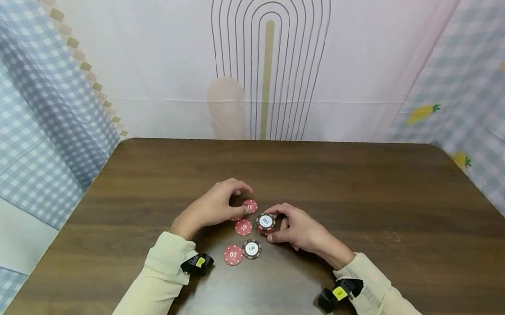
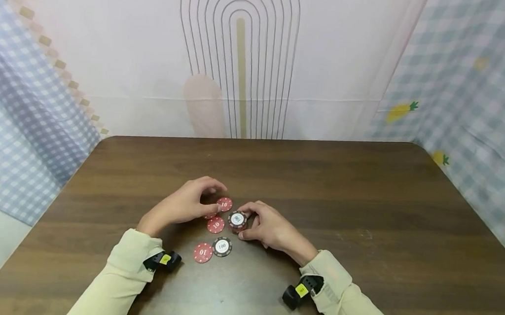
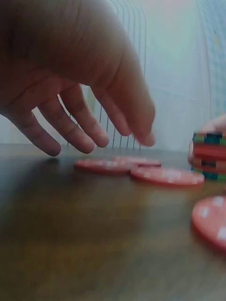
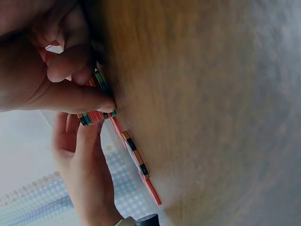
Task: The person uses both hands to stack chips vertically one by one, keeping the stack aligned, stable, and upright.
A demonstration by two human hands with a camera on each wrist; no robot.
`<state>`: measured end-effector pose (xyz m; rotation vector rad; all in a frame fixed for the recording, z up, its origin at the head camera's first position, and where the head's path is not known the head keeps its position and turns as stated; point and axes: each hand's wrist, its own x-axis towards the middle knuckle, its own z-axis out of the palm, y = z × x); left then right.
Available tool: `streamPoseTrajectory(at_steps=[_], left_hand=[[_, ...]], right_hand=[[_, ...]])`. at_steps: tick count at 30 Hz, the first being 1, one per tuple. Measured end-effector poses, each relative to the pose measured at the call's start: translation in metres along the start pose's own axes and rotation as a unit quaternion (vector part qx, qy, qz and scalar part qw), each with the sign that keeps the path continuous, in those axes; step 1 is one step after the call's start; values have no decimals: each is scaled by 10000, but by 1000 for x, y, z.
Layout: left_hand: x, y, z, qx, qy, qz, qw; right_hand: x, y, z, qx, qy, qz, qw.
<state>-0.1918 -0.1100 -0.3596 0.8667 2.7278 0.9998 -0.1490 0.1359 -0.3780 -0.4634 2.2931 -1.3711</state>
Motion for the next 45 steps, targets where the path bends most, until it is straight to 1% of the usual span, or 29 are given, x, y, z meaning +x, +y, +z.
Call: streamPoseTrajectory(at_steps=[6, 11, 16, 20, 24, 30, 32, 37, 39, 42, 45], left_hand=[[3, 3, 2, 541, 27, -242, 9982], [3, 11, 5, 928, 2, -510, 9944], [6, 20, 12, 1008, -95, -740, 9921], [6, 24, 16, 1206, -140, -811, 9893], [4, 26, 18, 1522, -191, -732, 9854], [1, 24, 19, 1979, -197, -409, 9792], [0, 24, 19, 2207, -188, -308, 9747], [2, 23, 17, 2858, -113, -42, 9582], [2, 23, 15, 3047, -48, 71, 9524], [2, 24, 10, 3157, 73, 182, 9487], [0, 26, 6, 3146, 158, 194, 9489]], right_hand=[[1, -1, -1, 8, 90, -23, 10000], [0, -1, -2, 43, 79, -33, 10000], [0, 0, -2, 64, 81, 18, 9999], [-2, 1, -1, 86, 70, 34, 9999], [-4, 3, 0, 132, 76, 88, 9998], [-4, 6, 2, 170, 48, 55, 9998], [-4, 6, 2, 187, 34, 43, 9998], [-4, 5, 2, 98, 81, 66, 9999], [-3, 4, 1, 69, 107, 59, 9999], [-2, 3, 1, 42, 131, 10, 9999], [-1, 3, 1, 8, 123, -64, 9999]])
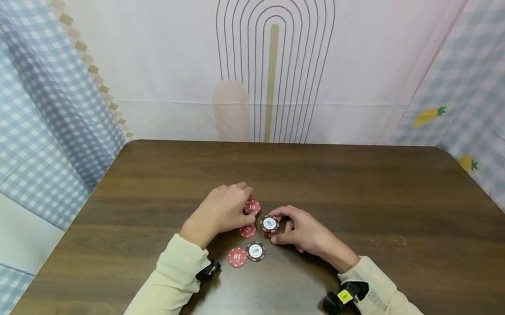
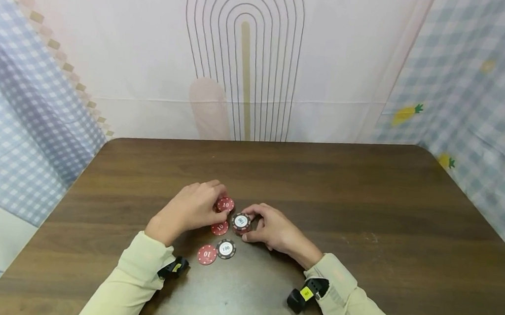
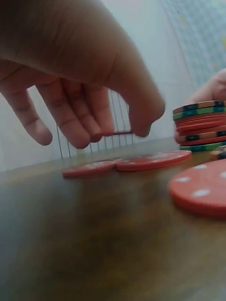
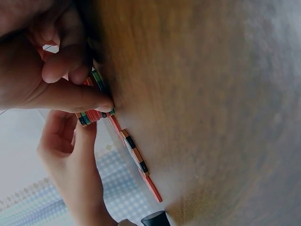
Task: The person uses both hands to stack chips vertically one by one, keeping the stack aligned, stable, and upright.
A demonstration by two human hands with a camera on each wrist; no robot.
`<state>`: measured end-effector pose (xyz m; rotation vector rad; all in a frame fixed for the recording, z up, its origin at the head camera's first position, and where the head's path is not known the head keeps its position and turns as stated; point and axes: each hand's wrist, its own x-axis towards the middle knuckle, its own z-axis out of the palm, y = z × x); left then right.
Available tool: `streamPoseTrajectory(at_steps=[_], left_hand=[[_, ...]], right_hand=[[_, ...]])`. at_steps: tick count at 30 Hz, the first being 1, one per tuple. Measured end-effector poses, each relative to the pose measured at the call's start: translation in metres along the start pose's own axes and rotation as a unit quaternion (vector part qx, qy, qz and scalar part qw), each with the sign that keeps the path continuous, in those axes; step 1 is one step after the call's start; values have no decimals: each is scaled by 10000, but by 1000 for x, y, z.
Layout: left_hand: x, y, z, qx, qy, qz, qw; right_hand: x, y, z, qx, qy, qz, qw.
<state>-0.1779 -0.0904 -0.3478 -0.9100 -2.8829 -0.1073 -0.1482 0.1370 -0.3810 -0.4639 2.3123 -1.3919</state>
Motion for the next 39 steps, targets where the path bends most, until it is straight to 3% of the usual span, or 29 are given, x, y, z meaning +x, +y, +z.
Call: streamPoseTrajectory(at_steps=[15, 25, 39], left_hand=[[-5, 10, -21, -556, 376, 484, 9966], [-2, 20, -27, -814, -122, 842, 9930], [-2, 30, -19, -725, -359, 935, 9923]], right_hand=[[0, 0, 0, -29, 0, 11, 10000], [2, -1, -1, -34, 27, -46, 10000], [3, 2, 0, -45, 38, -55, 10000]])
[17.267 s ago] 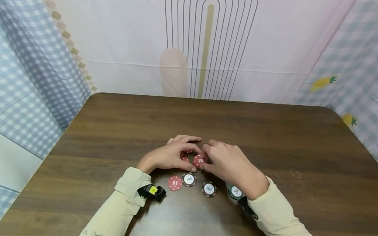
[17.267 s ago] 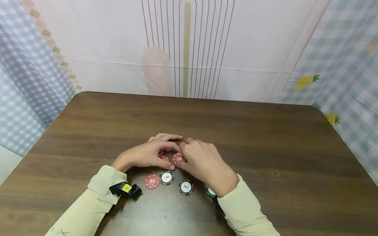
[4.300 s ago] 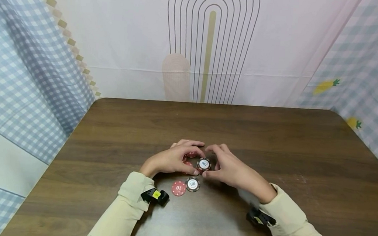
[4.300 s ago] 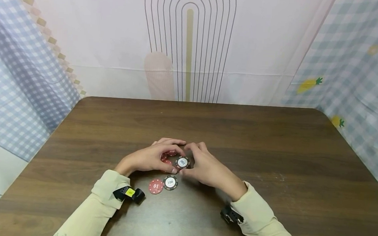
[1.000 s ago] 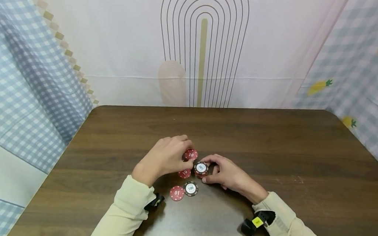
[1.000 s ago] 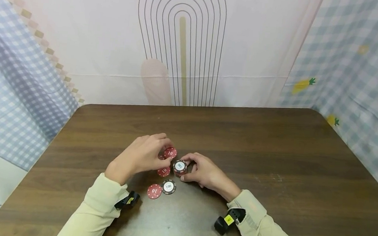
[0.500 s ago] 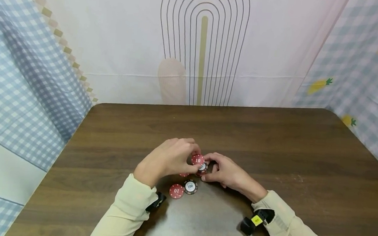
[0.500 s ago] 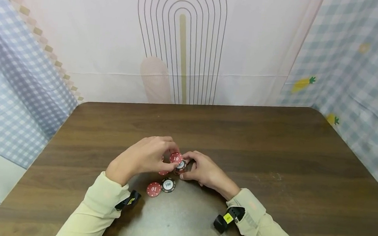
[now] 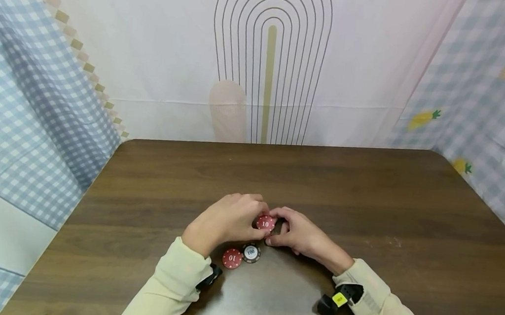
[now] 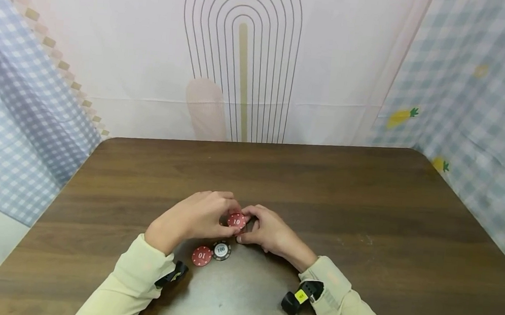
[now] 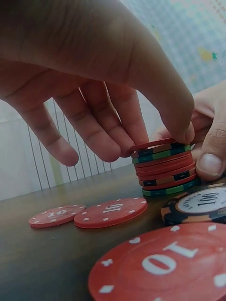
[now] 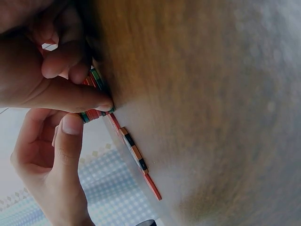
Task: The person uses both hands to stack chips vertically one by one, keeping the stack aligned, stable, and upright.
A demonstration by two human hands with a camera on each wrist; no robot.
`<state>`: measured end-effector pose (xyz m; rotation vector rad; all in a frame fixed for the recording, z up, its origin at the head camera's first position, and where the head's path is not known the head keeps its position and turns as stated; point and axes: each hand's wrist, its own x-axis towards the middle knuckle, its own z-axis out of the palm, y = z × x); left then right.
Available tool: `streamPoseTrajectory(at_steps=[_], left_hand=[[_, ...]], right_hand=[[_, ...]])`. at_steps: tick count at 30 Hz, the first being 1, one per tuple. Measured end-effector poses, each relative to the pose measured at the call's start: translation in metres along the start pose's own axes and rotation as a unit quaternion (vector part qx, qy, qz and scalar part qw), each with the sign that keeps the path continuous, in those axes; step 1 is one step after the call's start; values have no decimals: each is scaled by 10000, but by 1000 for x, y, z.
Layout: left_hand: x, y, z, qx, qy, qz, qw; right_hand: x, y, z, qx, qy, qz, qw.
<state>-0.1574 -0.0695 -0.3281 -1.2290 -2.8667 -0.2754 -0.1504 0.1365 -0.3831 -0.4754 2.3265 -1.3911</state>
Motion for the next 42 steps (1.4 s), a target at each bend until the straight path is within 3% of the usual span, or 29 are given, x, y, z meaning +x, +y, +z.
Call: streamPoseTrajectory(at_steps=[16, 26, 31, 42], left_hand=[[2, 0, -2, -177, -332, -212, 9991], [-5, -10, -21, -267, 139, -562, 9980], [-9, -18, -24, -49, 238, -714, 9972], [-14, -32, -18, 144, -356, -1267, 9912]], right_hand=[[-2, -2, 0, 59, 32, -6, 10000], [0, -3, 0, -58, 87, -3, 9999], [-1, -3, 0, -170, 103, 62, 9998], [-1, -3, 0, -116, 85, 101, 9998]])
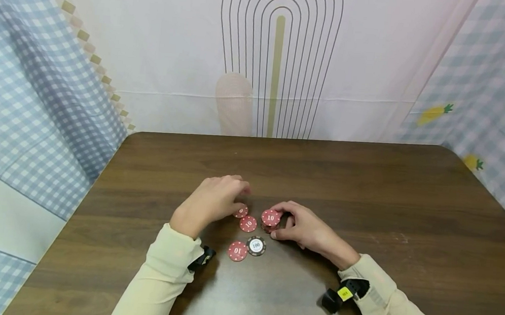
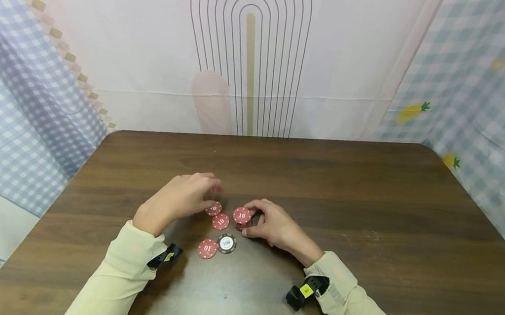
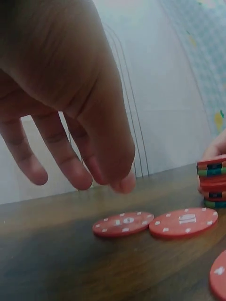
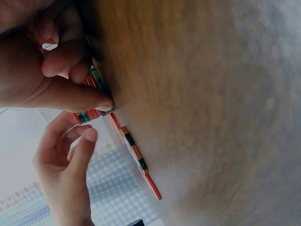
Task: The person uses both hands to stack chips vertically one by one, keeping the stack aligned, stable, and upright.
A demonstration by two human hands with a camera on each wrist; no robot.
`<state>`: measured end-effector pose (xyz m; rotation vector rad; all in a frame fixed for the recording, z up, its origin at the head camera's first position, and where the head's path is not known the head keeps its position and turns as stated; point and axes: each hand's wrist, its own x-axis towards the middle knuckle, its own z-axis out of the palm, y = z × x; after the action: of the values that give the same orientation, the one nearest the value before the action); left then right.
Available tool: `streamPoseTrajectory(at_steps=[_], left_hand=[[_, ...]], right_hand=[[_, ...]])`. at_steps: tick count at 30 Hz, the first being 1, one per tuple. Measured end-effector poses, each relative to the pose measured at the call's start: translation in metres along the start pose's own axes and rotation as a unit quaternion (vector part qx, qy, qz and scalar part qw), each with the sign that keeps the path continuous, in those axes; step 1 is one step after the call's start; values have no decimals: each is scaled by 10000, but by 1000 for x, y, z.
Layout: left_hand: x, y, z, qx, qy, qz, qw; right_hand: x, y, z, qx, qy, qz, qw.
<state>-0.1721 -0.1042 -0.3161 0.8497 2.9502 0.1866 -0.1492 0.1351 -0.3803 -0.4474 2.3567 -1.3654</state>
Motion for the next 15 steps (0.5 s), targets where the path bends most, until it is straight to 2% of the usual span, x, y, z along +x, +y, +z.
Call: streamPoseTrajectory(at_steps=[9, 15], left_hand=[[1, -5, 12, -111, -396, 57, 9991], [0, -6, 12, -269, -693, -54, 9972]], right_hand=[[0, -3, 0, 3, 22, 16, 10000], [-1, -3, 0, 2, 6, 27, 10000]])
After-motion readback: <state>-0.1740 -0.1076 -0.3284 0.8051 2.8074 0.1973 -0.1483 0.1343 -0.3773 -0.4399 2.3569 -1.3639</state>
